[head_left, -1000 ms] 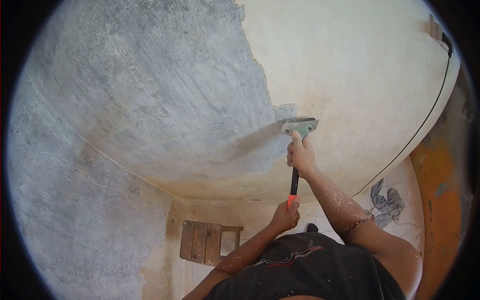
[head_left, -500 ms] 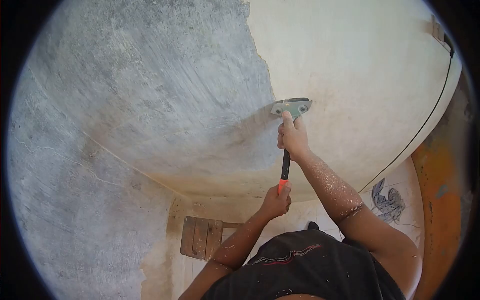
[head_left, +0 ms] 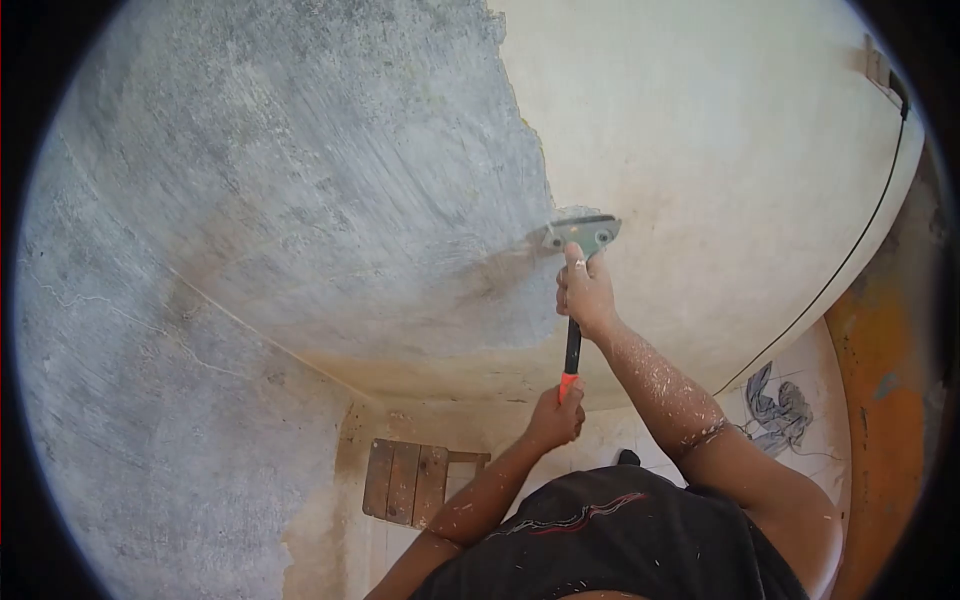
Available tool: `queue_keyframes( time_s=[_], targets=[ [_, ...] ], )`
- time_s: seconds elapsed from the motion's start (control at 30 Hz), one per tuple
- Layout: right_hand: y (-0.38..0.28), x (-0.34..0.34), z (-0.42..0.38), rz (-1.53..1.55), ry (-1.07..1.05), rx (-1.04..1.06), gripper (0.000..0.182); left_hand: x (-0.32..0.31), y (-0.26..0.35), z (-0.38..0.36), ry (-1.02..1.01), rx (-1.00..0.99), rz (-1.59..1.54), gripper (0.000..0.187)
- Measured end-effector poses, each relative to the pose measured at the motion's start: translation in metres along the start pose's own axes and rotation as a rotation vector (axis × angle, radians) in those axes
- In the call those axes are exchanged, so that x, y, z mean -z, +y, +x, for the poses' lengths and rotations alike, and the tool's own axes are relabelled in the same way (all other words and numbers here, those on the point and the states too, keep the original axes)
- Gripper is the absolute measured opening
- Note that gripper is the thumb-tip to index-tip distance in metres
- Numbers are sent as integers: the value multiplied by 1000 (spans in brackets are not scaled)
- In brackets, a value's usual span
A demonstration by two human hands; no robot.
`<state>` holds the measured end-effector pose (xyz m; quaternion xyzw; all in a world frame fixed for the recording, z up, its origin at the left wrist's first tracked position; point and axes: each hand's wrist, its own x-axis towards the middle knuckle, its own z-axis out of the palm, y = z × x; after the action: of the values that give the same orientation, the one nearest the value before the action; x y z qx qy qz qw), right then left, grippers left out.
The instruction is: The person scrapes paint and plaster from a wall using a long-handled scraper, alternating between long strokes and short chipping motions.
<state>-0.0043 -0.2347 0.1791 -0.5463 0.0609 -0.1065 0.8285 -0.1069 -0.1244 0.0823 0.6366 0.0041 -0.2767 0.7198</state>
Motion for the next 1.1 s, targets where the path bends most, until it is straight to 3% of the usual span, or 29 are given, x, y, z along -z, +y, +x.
queue_keyframes(
  time_s=[0.13, 0.23, 0.33, 0.4, 0.47, 0.53, 0.57, 0.7, 0.83, 0.9, 1.1],
  targets=[
    [-1, 1, -10, -68, 7, -62, 25, -4, -5, -6, -73, 114, -99, 33],
    [-32, -19, 6, -72, -10, 35, 25, 8, 30, 4, -3, -81, 28, 34],
    [-49, -30, 7, 29, -40, 69, 27, 10, 51, 0, -60, -70, -46, 33],
    [-29, -23, 2, -37, 17, 28, 28, 6, 21, -4, -11, -81, 16, 32],
    [0, -7, -1, -88, 33, -18, 28, 2, -3, -10, -45, 109, -152, 32],
    [-5, -9, -10, 1, -7, -87, 27, 6, 9, -10, -38, 46, -57, 33],
    [-10, -15, -5, -18, 74, -48, 28, 7, 14, -13, -26, 0, 30, 33],
    [-54, -41, 4, 50, -1, 37, 30, 14, 59, -10, -49, -104, 21, 34],
    [-23, -23, 0, 3, 53, 16, 28, 6, 31, -13, -32, -41, 4, 34],
    [-7, -11, -13, -1, 19, -96, 24, 6, 7, -17, -67, 50, -26, 34],
    [-43, -32, 3, 21, 9, -13, 23, 15, 45, -6, -49, -54, 11, 33]
  ],
)
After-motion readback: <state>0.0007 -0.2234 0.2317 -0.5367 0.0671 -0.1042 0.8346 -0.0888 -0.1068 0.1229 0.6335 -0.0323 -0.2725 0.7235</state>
